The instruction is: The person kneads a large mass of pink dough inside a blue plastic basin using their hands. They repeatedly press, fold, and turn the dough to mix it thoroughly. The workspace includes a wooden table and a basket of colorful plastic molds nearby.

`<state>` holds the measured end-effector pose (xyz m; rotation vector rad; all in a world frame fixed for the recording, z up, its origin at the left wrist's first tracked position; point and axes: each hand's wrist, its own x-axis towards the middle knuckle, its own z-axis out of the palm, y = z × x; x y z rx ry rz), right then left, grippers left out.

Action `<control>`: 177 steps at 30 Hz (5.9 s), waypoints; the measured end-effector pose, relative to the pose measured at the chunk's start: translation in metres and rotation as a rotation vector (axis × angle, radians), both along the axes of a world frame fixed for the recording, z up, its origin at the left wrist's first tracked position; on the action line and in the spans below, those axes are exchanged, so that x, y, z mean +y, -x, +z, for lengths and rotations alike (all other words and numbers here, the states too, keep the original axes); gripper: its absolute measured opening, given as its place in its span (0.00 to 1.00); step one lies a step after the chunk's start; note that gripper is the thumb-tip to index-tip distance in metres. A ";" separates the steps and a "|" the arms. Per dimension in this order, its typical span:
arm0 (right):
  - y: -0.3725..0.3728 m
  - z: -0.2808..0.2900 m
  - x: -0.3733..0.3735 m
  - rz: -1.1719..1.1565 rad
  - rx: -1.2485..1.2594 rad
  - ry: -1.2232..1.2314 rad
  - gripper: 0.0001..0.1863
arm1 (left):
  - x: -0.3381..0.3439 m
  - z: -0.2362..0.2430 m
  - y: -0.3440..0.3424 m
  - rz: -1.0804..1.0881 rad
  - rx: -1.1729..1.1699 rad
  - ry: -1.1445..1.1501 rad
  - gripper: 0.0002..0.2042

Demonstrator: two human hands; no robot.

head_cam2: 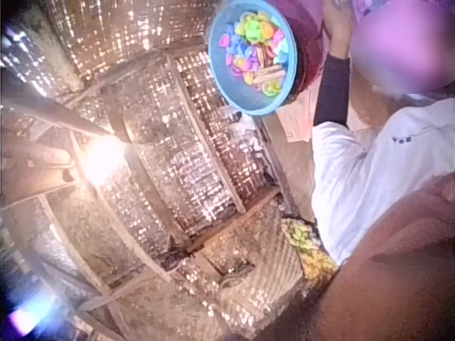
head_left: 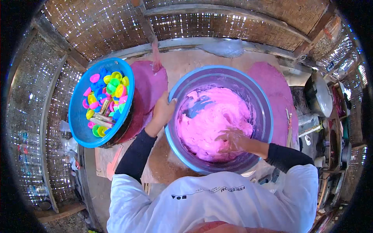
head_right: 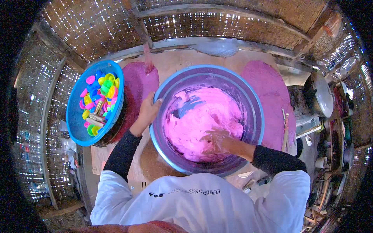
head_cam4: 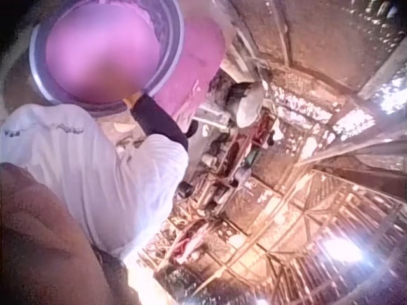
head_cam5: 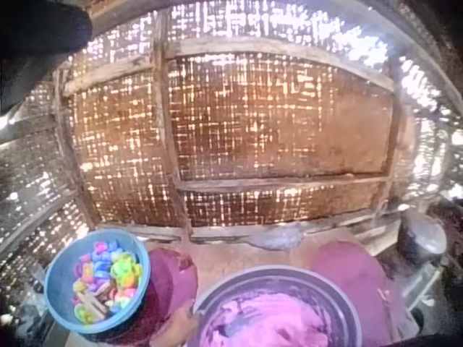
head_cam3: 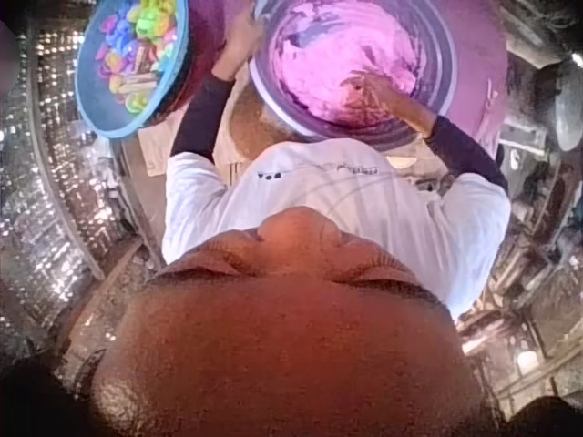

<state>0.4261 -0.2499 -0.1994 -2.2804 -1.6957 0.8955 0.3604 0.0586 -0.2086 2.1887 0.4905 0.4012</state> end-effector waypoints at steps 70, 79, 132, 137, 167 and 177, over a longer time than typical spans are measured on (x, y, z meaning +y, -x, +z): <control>0.015 0.008 0.002 0.281 -0.074 -0.320 0.30 | -0.001 0.007 0.001 0.028 -0.061 0.077 0.15; -0.027 -0.037 0.006 -0.005 -0.394 -0.180 0.24 | -0.015 0.020 0.006 0.005 -0.015 -0.036 0.13; -0.069 -0.018 -0.008 0.085 0.309 -0.725 0.16 | -0.006 -0.002 0.059 0.118 -0.115 0.144 0.22; -0.078 0.050 -0.047 -0.559 -0.056 -0.112 0.20 | -0.012 0.030 0.027 -0.034 -0.019 0.190 0.19; 0.049 -0.050 0.072 -0.236 -0.386 -0.160 0.47 | 0.002 0.004 0.024 0.014 -0.165 0.273 0.13; -0.043 -0.028 -0.046 -0.664 0.759 -0.570 0.18 | -0.009 0.016 0.026 -0.023 -0.122 0.387 0.13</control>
